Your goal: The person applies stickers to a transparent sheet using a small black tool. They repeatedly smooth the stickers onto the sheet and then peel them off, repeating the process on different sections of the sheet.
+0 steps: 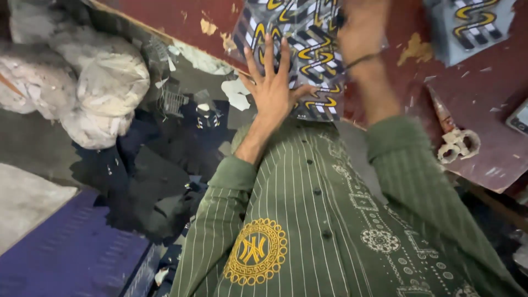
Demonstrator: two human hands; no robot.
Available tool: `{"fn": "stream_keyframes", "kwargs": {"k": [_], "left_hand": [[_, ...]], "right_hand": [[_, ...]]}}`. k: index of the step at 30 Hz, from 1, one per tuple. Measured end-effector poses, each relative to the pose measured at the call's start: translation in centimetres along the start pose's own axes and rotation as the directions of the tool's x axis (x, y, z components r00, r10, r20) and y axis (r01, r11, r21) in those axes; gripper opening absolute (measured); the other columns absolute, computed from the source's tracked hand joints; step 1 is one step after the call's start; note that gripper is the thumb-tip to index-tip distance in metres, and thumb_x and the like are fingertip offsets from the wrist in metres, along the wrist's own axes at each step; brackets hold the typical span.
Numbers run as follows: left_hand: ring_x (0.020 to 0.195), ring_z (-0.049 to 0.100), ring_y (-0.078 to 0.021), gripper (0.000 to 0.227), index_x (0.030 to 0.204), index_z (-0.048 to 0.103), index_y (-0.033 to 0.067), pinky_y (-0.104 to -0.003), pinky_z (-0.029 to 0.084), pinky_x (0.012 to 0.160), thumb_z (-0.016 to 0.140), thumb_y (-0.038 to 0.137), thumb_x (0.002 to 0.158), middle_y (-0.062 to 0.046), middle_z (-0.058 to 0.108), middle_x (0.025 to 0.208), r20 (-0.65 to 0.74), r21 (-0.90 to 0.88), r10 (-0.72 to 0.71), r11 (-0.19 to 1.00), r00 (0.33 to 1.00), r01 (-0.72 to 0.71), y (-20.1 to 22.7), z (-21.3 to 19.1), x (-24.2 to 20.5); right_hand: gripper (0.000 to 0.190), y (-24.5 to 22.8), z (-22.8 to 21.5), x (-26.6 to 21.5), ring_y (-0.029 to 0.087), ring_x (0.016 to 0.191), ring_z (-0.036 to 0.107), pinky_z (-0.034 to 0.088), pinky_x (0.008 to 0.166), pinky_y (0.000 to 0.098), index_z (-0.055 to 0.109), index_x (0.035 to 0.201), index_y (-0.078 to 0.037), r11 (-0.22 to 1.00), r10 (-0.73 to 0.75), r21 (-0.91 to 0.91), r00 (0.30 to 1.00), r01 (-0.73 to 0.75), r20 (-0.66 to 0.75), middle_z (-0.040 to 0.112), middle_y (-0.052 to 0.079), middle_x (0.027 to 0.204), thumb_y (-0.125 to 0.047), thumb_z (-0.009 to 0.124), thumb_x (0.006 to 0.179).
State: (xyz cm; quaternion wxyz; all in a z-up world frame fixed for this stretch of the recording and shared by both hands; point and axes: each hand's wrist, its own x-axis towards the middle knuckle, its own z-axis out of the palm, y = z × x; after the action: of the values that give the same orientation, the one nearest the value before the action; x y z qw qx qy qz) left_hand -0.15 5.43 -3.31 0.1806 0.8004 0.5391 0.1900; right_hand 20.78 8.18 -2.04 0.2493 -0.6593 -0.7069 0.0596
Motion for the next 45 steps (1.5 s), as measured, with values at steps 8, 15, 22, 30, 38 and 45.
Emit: {"fn": "stream_keyframes", "kwargs": {"k": [8,15,22,30,38,45], "left_hand": [[0.156,0.0,-0.0482,0.134,0.163,0.021,0.0294,-0.09,0.014,0.108,0.087,0.077,0.056,-0.003,0.006,0.171,0.046,0.013,-0.064,0.998,0.997,0.063,-0.4,0.3,-1.0],[0.157,0.001,-0.0471,0.132,0.164,0.022,0.0317,-0.089,0.015,0.11,0.088,0.068,0.055,-0.003,0.008,0.172,0.134,0.092,-0.094,0.992,0.987,0.082,-0.5,0.2,-1.0],[0.153,0.004,-0.0517,0.132,0.161,0.026,0.0254,-0.089,0.001,0.109,0.088,0.077,0.056,-0.007,0.013,0.169,0.074,0.005,-0.073,0.997,0.995,0.073,0.3,-1.2,-0.4],[0.143,0.027,-0.0513,0.109,0.151,0.045,0.0121,-0.08,0.009,0.117,0.092,0.056,0.062,-0.019,0.036,0.155,0.114,0.053,-0.033,0.998,0.993,0.027,1.4,-3.1,2.4],[0.124,0.047,-0.0447,0.06,0.115,0.062,0.0067,-0.061,0.037,0.101,0.087,0.022,0.063,-0.021,0.054,0.128,-0.041,-0.09,-0.133,0.988,0.99,0.129,2.0,-1.6,4.4],[0.086,0.066,-0.0368,0.024,0.107,0.055,0.003,-0.044,0.052,0.075,0.061,-0.004,0.085,-0.018,0.063,0.092,-0.099,-0.656,-0.03,0.753,0.995,-0.043,2.0,-4.1,7.8]], "right_hand": [[0.018,3.6,2.0,-2.8,0.042,0.089,0.063,0.05,0.077,0.0513,0.072,0.104,-0.002,0.99,-0.02,-0.135,0.978,0.049,0.207,0.067,0.022,0.097,-0.013,0.07,0.091],[0.038,-4.7,-0.8,-5.4,0.039,0.114,0.057,0.051,0.098,0.045,0.067,0.114,0.004,0.933,-0.326,0.202,0.936,0.297,0.13,0.068,0.018,0.127,-0.007,0.065,0.077],[0.017,3.7,-4.9,-8.7,0.037,0.112,0.061,0.048,0.102,0.0494,0.074,0.106,-0.003,0.985,0.112,-0.146,0.988,-0.096,0.11,0.071,0.014,0.121,-0.001,0.068,0.09],[0.037,1.4,-4.2,-8.8,0.04,0.109,0.061,0.047,0.096,0.0513,0.071,0.106,0.0,0.986,-0.155,0.082,0.976,0.144,0.15,0.069,0.019,0.117,-0.022,0.078,0.077],[0.02,-2.4,-2.0,-11.1,0.037,0.114,0.061,0.049,0.104,0.0461,0.067,0.109,0.001,0.995,-0.09,0.035,0.991,0.094,-0.096,0.069,0.019,0.118,0.002,0.069,0.089],[0.02,-4.0,-5.1,-12.7,0.035,0.103,0.068,0.056,0.091,0.044,0.074,0.11,-0.002,0.968,0.22,0.16,0.957,-0.191,-0.187,0.072,0.015,0.111,0.0,0.072,0.09]]}}
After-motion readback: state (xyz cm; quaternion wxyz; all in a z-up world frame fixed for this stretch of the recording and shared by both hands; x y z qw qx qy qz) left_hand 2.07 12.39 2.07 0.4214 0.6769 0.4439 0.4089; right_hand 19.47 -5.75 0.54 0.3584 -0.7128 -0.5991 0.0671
